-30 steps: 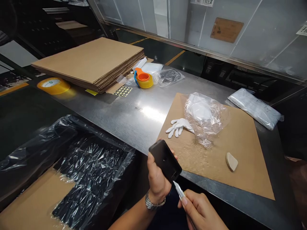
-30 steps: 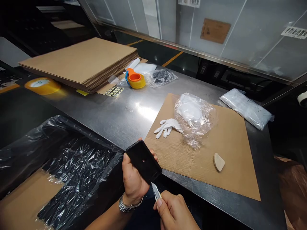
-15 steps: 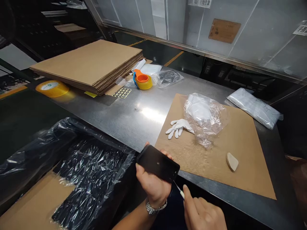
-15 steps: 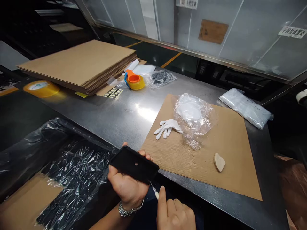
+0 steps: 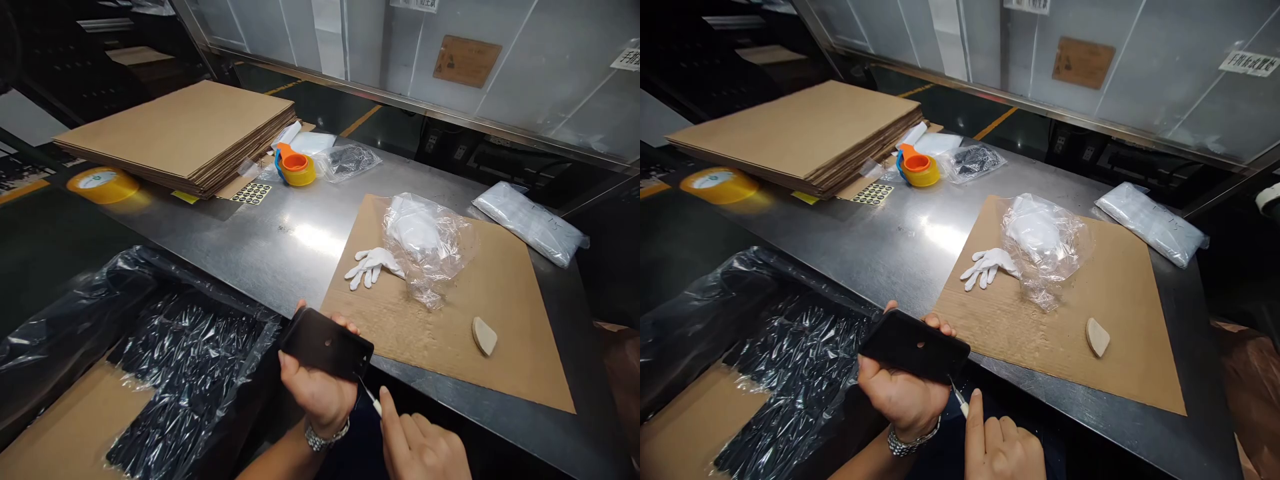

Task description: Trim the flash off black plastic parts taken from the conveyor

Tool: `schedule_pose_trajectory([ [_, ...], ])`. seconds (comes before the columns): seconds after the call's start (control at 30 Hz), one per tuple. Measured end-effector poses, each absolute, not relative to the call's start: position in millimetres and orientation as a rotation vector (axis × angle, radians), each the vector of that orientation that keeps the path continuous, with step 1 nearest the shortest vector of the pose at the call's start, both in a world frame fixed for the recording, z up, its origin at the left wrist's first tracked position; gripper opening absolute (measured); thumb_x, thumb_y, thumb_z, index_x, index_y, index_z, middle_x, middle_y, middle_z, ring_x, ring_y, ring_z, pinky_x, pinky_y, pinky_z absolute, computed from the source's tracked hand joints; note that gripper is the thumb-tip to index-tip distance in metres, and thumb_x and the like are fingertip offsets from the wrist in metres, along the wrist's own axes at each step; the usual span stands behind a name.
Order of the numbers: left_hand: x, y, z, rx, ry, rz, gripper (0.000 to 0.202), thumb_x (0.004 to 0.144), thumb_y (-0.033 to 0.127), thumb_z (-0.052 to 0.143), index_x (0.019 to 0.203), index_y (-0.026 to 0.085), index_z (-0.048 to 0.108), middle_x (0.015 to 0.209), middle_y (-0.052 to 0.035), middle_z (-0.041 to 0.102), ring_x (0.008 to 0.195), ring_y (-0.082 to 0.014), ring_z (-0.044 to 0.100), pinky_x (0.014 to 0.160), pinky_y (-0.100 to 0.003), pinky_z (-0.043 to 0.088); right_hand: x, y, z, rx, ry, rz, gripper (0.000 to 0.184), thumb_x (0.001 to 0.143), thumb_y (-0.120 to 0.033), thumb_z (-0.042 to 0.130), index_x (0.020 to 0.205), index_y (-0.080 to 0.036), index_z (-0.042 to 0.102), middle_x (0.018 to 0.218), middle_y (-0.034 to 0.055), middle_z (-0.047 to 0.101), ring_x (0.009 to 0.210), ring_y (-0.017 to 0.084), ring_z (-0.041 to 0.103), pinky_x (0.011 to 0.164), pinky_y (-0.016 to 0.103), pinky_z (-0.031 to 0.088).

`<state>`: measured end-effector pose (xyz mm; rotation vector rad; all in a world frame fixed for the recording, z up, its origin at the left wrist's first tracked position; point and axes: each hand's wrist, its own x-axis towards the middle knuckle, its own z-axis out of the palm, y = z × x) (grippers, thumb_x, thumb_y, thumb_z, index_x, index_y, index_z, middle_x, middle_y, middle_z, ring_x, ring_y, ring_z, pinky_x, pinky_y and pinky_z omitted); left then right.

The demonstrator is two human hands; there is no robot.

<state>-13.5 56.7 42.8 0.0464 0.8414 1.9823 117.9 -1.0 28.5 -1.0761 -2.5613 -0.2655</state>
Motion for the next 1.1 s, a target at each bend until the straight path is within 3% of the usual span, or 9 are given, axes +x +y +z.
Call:
schedule_pose_trajectory([
  [0.4, -12, 57, 38, -0.041, 0.929, 1.906, 0.043, 0.08, 0.054, 0.041, 0.112, 0.031, 0.057, 0.075, -0.0039, 0.063, 0.064, -0.0172, 0.06, 0.058, -0.03, 0.051, 119, -1, 27, -1.085, -2.633, -0.341, 0.038, 0.075, 0.005, 0.035, 0.099, -0.001, 0.063, 0.044, -0.0019, 0.046, 0.034, 0.009, 0.045, 0.034, 0.024, 0.024],
  [0.53, -17, 60, 42, -0.154, 0.962, 1.779, 0.044, 0.082, 0.053, 0.038, 0.116, 0.03, 0.054, 0.072, -0.003, 0.063, 0.061, -0.0162, 0.06, 0.056, -0.029, 0.051, 121, 3, 29, -1.166, -2.54, -0.077, 0.023, 0.084, -0.007, 0.042, 0.097, -0.003, 0.06, 0.048, -0.0018, 0.052, 0.036, 0.01, 0.05, 0.033, 0.025, 0.025],
  [0.63, -21, 62, 46, -0.219, 0.952, 1.701, 0.042, 0.084, 0.051, 0.036, 0.111, 0.028, 0.057, 0.07, -0.0028, 0.063, 0.059, -0.0155, 0.06, 0.057, -0.029, 0.052, 125, 7, 34, -1.267, -2.483, 0.187, 0.023, 0.088, -0.013, 0.038, 0.1, -0.006, 0.056, 0.05, -0.0026, 0.053, 0.037, 0.01, 0.051, 0.035, 0.024, 0.029],
  [0.87, -21, 65, 49, -0.252, 0.962, 1.57, 0.046, 0.084, 0.051, 0.036, 0.077, 0.015, 0.064, 0.065, -0.0053, 0.064, 0.057, -0.0157, 0.061, 0.056, -0.027, 0.052, 129, 8, 46, -1.336, -2.339, 0.678, 0.015, 0.088, -0.012, 0.035, 0.091, -0.017, 0.049, 0.065, 0.0001, 0.055, 0.053, 0.012, 0.055, 0.047, 0.021, 0.039],
  [1.0, -17, 63, 49, -0.259, 0.963, 1.476, 0.046, 0.082, 0.051, 0.04, 0.077, 0.012, 0.064, 0.066, -0.0059, 0.064, 0.057, -0.0155, 0.061, 0.054, -0.026, 0.052, 120, 15, 47, -1.279, -2.086, 0.95, 0.02, 0.088, -0.013, 0.037, 0.101, -0.019, 0.052, 0.076, 0.0024, 0.059, 0.063, 0.013, 0.058, 0.058, 0.022, 0.046],
  [1.1, -12, 62, 48, -0.267, 0.99, 1.451, 0.046, 0.082, 0.052, 0.042, 0.078, 0.011, 0.064, 0.066, -0.0065, 0.065, 0.057, -0.0147, 0.061, 0.053, -0.024, 0.051, 111, 20, 42, -1.182, -1.98, 0.97, 0.022, 0.086, -0.014, 0.046, 0.105, -0.019, 0.055, 0.076, 0.0021, 0.061, 0.061, 0.012, 0.058, 0.055, 0.021, 0.045],
])
